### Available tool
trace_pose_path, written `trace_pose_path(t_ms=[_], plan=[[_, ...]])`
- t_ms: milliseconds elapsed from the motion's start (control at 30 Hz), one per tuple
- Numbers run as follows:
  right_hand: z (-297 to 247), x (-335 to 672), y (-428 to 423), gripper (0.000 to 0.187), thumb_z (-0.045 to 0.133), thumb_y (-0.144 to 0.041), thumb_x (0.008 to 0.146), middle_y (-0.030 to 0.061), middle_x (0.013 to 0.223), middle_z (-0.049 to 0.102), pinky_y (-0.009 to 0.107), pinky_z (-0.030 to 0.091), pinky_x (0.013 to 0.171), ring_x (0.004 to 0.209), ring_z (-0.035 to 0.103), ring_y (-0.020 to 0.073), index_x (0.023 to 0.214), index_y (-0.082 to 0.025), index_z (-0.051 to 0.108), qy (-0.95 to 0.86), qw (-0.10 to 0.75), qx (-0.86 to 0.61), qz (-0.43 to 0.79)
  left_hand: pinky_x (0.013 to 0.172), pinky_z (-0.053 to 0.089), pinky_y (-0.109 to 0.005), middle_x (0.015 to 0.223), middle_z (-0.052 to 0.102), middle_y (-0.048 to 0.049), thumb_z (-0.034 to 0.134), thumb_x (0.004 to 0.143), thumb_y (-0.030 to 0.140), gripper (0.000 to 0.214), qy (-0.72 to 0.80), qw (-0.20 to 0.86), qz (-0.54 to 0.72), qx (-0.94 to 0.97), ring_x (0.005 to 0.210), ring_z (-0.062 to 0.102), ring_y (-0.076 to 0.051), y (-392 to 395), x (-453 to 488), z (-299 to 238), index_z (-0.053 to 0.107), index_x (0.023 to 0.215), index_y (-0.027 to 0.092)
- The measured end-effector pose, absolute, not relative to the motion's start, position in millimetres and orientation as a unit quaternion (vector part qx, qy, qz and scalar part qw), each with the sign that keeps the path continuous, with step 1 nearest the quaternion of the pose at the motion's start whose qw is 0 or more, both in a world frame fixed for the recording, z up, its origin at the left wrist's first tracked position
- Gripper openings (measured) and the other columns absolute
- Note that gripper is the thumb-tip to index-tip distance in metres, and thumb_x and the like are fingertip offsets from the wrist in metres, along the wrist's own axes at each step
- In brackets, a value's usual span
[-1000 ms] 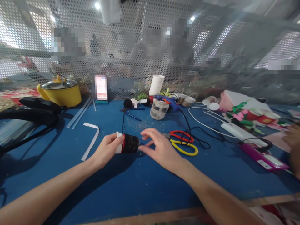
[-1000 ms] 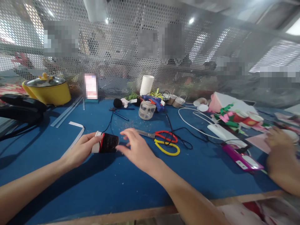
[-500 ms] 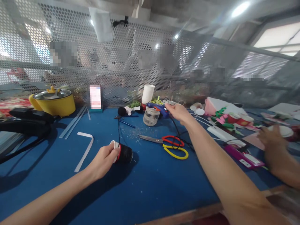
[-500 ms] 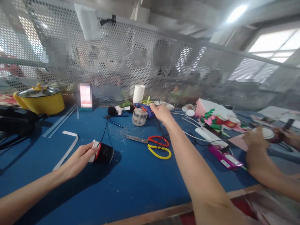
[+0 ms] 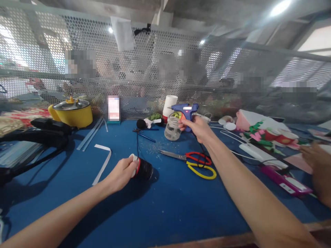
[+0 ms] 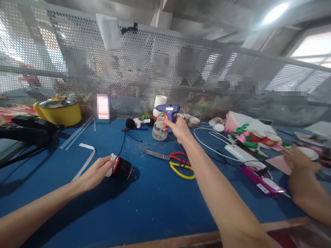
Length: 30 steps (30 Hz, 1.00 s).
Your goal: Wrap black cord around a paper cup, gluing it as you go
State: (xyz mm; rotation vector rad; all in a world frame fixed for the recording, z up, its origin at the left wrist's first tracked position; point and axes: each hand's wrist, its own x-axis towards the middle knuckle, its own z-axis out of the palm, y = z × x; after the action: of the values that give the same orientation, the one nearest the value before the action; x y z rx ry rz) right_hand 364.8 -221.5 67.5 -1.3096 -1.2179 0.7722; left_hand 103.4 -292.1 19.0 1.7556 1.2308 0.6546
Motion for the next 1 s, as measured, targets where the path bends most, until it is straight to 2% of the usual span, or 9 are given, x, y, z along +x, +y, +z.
trace_pose_path(t_ms=[67, 133, 233, 300, 400, 533, 667, 1000], plan=[[72.0, 353.9, -242.8, 0.014, 0.058, -0.015, 0.068, 0.0036, 0.082, 0.062, 0.023, 0.048, 0.056, 0.06, 0.058, 0.0102, 0.081, -0.014, 0.054, -0.542, 0.563, -0.522, 0.342, 0.05, 0.028, -0.023, 0.055, 0.035, 0.0044, 0.031, 0.077, 0.034, 0.026, 0.495, 0.443, 0.264, 0.7, 0.052, 0.033, -0.01, -292.3, 102.8, 20.0, 0.044, 0.065, 0.016], [73.3, 343.7, -266.5, 0.022, 0.058, -0.017, 0.067, 0.0038, 0.084, 0.062, 0.024, 0.047, 0.055, 0.058, 0.057, 0.0101, 0.089, -0.014, 0.055, -0.573, 0.541, -0.493, 0.369, 0.05, 0.028, -0.023, 0.055, 0.034, 0.0046, 0.032, 0.077, 0.035, 0.025, 0.497, 0.449, 0.261, 0.695, 0.052, 0.033, -0.01, -292.4, 102.2, 21.4, 0.043, 0.064, 0.016], [67.5, 332.0, -297.6, 0.017, 0.056, -0.02, 0.07, -0.0012, 0.059, 0.057, 0.021, 0.042, 0.046, 0.046, 0.05, 0.0081, 0.086, -0.013, 0.056, -0.605, 0.467, -0.49, 0.42, 0.05, 0.028, -0.023, 0.055, 0.035, 0.0048, 0.033, 0.077, 0.035, 0.025, 0.5, 0.461, 0.26, 0.685, 0.052, 0.033, -0.01, -291.8, 102.4, 23.5, 0.043, 0.063, 0.016], [59.8, 326.3, -312.0, 0.016, 0.051, -0.027, 0.076, -0.0042, 0.047, 0.051, 0.021, 0.041, 0.046, 0.041, 0.046, 0.0071, 0.079, -0.012, 0.056, -0.628, 0.416, -0.487, 0.443, 0.051, 0.029, -0.023, 0.056, 0.037, 0.0046, 0.034, 0.076, 0.036, 0.026, 0.502, 0.473, 0.262, 0.675, 0.053, 0.035, -0.01, -290.4, 102.8, 24.7, 0.045, 0.064, 0.016], [47.8, 319.2, -326.0, 0.023, 0.048, -0.034, 0.079, -0.006, 0.04, 0.045, 0.021, 0.041, 0.047, 0.038, 0.044, 0.0067, 0.074, -0.013, 0.054, -0.661, 0.361, -0.487, 0.442, 0.055, 0.031, -0.023, 0.058, 0.041, 0.0034, 0.036, 0.076, 0.038, 0.028, 0.517, 0.472, 0.27, 0.66, 0.057, 0.037, -0.011, -287.1, 103.1, 25.0, 0.049, 0.067, 0.014], [40.4, 311.1, -338.7, 0.025, 0.049, -0.038, 0.077, -0.0056, 0.042, 0.045, 0.02, 0.039, 0.04, 0.037, 0.045, 0.0081, 0.073, -0.014, 0.051, -0.676, 0.303, -0.52, 0.424, 0.057, 0.031, -0.024, 0.062, 0.045, 0.0019, 0.036, 0.077, 0.039, 0.03, 0.524, 0.476, 0.263, 0.655, 0.06, 0.04, -0.012, -282.9, 103.0, 23.4, 0.05, 0.067, 0.014], [41.8, 307.0, -345.8, 0.022, 0.049, -0.036, 0.076, -0.0056, 0.041, 0.045, 0.02, 0.039, 0.038, 0.036, 0.045, 0.0085, 0.066, -0.017, 0.049, -0.703, 0.295, -0.534, 0.365, 0.058, 0.031, -0.024, 0.062, 0.045, 0.0026, 0.035, 0.078, 0.039, 0.03, 0.51, 0.486, 0.264, 0.659, 0.06, 0.039, -0.012, -281.9, 103.9, 22.9, 0.049, 0.068, 0.015], [35.3, 307.4, -347.3, 0.018, 0.05, -0.033, 0.075, -0.0028, 0.043, 0.051, 0.024, 0.043, 0.049, 0.047, 0.054, 0.0139, 0.065, -0.018, 0.052, -0.757, 0.288, -0.524, 0.263, 0.056, 0.031, -0.024, 0.064, 0.05, 0.001, 0.036, 0.077, 0.041, 0.034, 0.523, 0.472, 0.26, 0.66, 0.06, 0.042, -0.013, -283.9, 106.6, 23.1, 0.055, 0.074, 0.014]])
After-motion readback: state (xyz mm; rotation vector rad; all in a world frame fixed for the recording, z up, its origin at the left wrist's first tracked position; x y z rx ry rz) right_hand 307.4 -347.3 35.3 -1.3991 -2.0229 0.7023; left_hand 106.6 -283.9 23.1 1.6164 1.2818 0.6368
